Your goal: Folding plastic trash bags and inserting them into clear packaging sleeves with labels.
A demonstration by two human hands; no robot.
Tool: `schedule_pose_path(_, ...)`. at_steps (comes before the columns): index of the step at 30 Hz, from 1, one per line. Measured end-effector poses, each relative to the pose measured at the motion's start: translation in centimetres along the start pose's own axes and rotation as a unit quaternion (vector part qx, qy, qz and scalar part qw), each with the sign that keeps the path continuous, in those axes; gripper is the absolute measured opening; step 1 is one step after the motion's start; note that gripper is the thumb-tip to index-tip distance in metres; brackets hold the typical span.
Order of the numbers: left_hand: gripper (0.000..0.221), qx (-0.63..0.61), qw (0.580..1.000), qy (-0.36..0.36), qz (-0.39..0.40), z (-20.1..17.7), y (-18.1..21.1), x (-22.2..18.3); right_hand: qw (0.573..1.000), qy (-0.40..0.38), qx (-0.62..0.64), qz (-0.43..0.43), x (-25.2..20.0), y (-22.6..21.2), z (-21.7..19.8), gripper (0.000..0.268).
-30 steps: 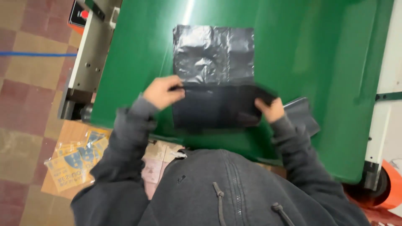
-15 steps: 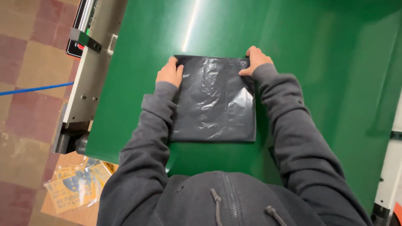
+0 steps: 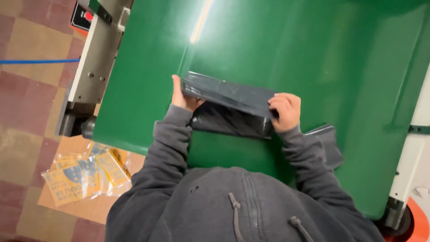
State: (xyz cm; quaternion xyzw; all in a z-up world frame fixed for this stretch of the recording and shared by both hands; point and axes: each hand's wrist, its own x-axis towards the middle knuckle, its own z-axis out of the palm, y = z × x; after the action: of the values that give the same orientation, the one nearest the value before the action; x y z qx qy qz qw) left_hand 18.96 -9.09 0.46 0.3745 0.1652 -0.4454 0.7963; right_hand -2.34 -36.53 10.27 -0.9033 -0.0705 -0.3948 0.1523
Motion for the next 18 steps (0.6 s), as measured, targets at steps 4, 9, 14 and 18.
schedule_pose_path(4,0.065,0.041,0.998,0.005,0.055,-4.7,-2.1,0.3,0.999,-0.031,-0.028,0.017,-5.2,-3.2,-1.2,0.021)
schedule_pose_path(9,0.053,0.197,0.966,-0.042,0.159,-8.5,-3.3,3.6,0.993,-0.009,0.031,0.117,-5.0,-2.1,-0.8,0.024)
schedule_pose_path(14,0.062,0.352,0.919,0.008,0.18,-4.9,-0.2,0.1,0.995,-0.058,-0.039,-0.072,-0.1,-6.5,-2.0,0.018)
schedule_pose_path(18,0.066,0.629,0.747,0.089,0.198,-2.7,1.2,-2.4,0.982,-0.106,-0.071,-0.138,-3.3,-7.8,-1.5,0.039)
